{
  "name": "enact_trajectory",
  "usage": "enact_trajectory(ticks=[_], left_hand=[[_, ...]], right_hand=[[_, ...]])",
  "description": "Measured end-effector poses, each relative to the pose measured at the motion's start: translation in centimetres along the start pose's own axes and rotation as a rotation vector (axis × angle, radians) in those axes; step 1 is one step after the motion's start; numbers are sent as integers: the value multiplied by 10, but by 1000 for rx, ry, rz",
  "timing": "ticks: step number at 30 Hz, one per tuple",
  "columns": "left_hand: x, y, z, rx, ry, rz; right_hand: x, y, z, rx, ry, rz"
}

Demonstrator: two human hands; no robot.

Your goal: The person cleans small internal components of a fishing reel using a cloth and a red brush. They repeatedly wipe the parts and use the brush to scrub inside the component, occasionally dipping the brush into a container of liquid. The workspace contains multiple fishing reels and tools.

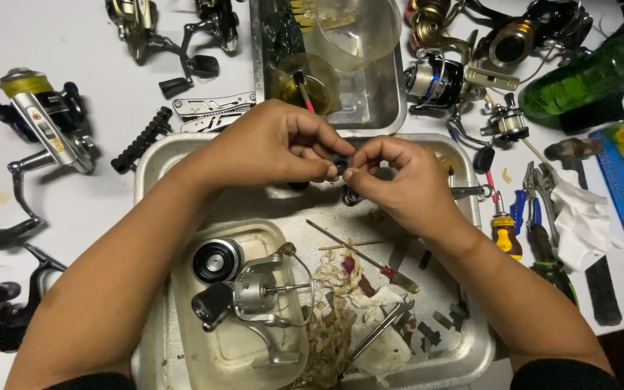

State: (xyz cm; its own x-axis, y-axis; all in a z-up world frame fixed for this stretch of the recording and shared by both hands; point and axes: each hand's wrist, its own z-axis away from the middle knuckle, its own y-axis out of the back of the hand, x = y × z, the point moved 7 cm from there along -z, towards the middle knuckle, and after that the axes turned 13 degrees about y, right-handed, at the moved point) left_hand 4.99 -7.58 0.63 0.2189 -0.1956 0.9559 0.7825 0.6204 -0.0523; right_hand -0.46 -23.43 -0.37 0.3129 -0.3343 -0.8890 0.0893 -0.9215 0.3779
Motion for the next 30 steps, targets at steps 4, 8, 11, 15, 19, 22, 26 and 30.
enact_trajectory(ticks=[4, 8, 11, 15, 19, 22, 26, 30], left_hand=[[3, -2, 1, -11, 7, 22], [5, -1, 3, -3, -1, 59], [5, 1, 1, -1, -16, 71], [2, 2, -2, -7, -37, 81], [-3, -1, -5, -30, -38, 91], [1, 0, -3, -19, -53, 77], [1, 0, -4, -25, -50, 71], [-4, -2, -6, -37, -23, 86]], right_hand=[[-6, 1, -3, 0, -21, -48], [-6, 1, -3, 13, 39, 15], [-10, 3, -5, 13, 140, 150], [-21, -1, 0, 32, 317, 399], [-20, 1, -1, 65, 331, 389], [-19, 1, -1, 51, 353, 407], [-7, 3, 0, 30, 251, 315], [-5, 4, -2, 7, 260, 273]])
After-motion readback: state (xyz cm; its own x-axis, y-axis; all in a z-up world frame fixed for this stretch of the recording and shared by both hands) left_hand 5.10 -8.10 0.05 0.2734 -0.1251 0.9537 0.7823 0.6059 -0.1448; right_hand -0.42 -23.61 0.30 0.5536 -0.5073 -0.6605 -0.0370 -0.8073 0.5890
